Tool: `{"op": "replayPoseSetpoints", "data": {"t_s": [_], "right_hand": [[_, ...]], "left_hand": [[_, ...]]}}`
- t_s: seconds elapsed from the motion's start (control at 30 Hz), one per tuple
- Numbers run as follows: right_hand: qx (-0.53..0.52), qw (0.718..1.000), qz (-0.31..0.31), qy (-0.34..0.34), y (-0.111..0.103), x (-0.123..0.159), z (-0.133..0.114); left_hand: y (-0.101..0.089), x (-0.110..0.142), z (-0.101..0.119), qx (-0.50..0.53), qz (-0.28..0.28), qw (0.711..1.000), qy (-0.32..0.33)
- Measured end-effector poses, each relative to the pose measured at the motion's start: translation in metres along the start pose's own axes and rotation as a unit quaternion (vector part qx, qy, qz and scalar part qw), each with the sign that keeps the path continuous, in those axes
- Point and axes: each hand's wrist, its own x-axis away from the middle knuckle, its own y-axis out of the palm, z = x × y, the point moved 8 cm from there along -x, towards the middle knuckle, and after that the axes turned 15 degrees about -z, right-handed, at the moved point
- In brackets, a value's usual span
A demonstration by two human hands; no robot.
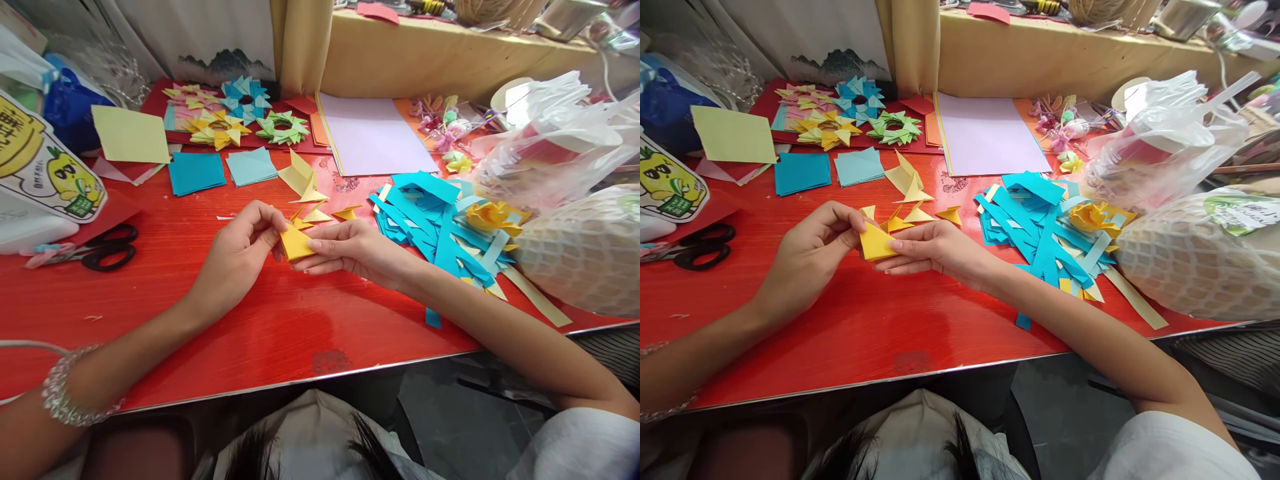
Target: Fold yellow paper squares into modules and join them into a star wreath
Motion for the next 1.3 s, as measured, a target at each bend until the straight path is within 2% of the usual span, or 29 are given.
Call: {"op": "replayPoseSetpoints", "data": {"t_s": [0.33,0.5,0.63,0.73,0.8,0.97,1.07,1.2,1.3], "right_hand": [[0.1,0.994,0.038,0.023,0.003,0.001,-0.002],[0.14,0.987,0.061,-0.05,0.002,0.004,-0.011],[0.206,0.977,0.043,-0.039,0.009,0.005,-0.01],[0.288,0.951,0.077,-0.078,0.01,0.009,-0.021],[0.297,0.944,0.092,-0.112,0.01,0.012,-0.027],[0.222,0.961,0.105,-0.13,0.003,0.012,-0.025],[0.197,0.967,0.102,-0.126,0.001,0.011,-0.021],[0.243,0.955,0.104,-0.136,0.004,0.012,-0.025],[0.267,0.943,0.12,-0.157,0.006,0.015,-0.028]], "left_hand": [[0.002,-0.001,0.0,0.038,-0.005,0.999,0.012],[0.003,-0.002,-0.003,0.089,0.0,0.996,0.014],[0.004,0.002,0.005,0.007,-0.012,1.0,0.024],[0.006,0.006,0.018,-0.119,-0.023,0.991,0.051],[0.008,0.008,0.023,-0.157,-0.03,0.985,0.068],[0.006,0.007,0.012,-0.079,-0.011,0.996,0.029],[0.005,0.006,0.01,-0.087,-0.013,0.996,0.022],[0.005,0.007,0.016,-0.157,-0.021,0.986,0.046],[0.005,0.007,0.016,-0.145,-0.017,0.988,0.046]]}}
